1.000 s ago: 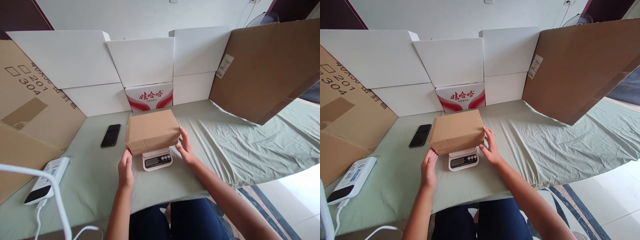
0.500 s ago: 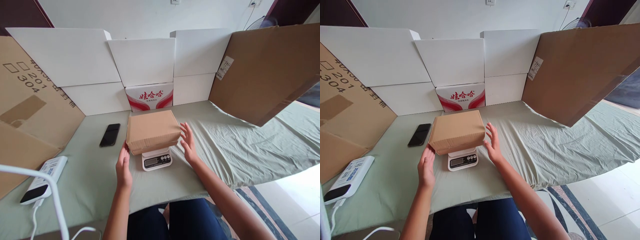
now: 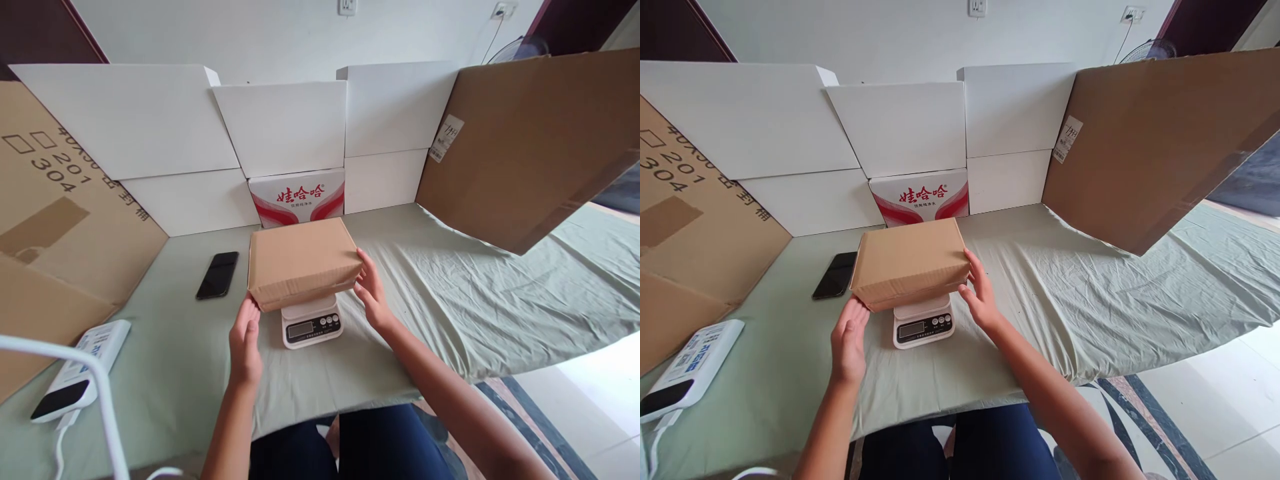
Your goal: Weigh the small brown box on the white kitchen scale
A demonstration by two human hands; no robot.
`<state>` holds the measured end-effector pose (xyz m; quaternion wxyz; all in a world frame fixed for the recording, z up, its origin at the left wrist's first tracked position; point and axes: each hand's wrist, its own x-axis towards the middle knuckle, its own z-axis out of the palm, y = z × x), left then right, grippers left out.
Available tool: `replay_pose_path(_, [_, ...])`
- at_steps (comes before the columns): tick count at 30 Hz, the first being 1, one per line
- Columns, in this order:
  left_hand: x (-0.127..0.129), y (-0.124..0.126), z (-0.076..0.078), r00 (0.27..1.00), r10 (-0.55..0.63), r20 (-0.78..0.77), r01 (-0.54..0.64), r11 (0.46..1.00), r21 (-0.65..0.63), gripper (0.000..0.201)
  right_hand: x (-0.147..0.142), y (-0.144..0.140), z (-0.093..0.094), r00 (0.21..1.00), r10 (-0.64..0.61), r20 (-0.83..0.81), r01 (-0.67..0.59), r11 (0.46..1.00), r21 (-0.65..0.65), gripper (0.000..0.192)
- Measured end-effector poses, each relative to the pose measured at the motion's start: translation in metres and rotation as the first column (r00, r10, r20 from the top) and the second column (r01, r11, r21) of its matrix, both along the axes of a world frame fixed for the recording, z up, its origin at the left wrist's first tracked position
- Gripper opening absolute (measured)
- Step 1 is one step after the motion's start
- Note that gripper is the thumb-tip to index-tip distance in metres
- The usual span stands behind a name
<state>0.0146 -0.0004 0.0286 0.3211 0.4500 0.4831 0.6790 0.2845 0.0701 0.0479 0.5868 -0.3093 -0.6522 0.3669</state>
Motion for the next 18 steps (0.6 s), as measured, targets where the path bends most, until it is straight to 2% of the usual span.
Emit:
replay_pose_path(2, [-0.001,0.011,0.016,1.000,-0.010,-0.007,0.010,0.999,0.053,0.084,-0.002,0.008,0.018,0.999,0.001,-0.044,0.001,0.999,0.051,0.069])
replay_pose_path(4, [-0.003,0.033,0.032,1.000,-0.024,-0.004,0.025,0.994,0.106,0.081,-0.006,0.024,0.033,0.997,0.005,-0.079,0.002,0.996,0.091,0.068])
replay_pose_path(7, [-0.005,0.077,0.042,0.998,-0.068,0.004,0.067,0.992,0.108,0.073,-0.016,0.058,0.037,0.995,-0.012,-0.096,0.020,0.997,0.081,0.075])
replay_pose_path(9, [-0.006,0.105,0.035,0.993,-0.102,0.050,0.099,0.993,0.063,0.071,-0.023,0.080,0.026,0.994,-0.056,-0.092,0.058,0.998,0.022,0.082])
replay_pose_path(12, [-0.009,0.129,0.012,0.993,-0.090,0.076,0.091,0.996,-0.011,0.068,-0.030,0.103,0.002,0.996,-0.060,-0.064,0.057,0.997,-0.051,0.085])
replay_pose_path(15, [-0.012,0.136,-0.010,0.995,-0.070,0.076,0.074,0.996,-0.044,0.065,-0.032,0.110,-0.015,0.997,-0.027,-0.066,0.023,0.997,-0.068,0.084])
replay_pose_path(18, [-0.013,0.139,-0.021,0.994,-0.053,0.096,0.059,0.996,-0.061,0.062,-0.033,0.112,-0.021,0.998,0.000,-0.058,-0.006,0.995,-0.102,0.083])
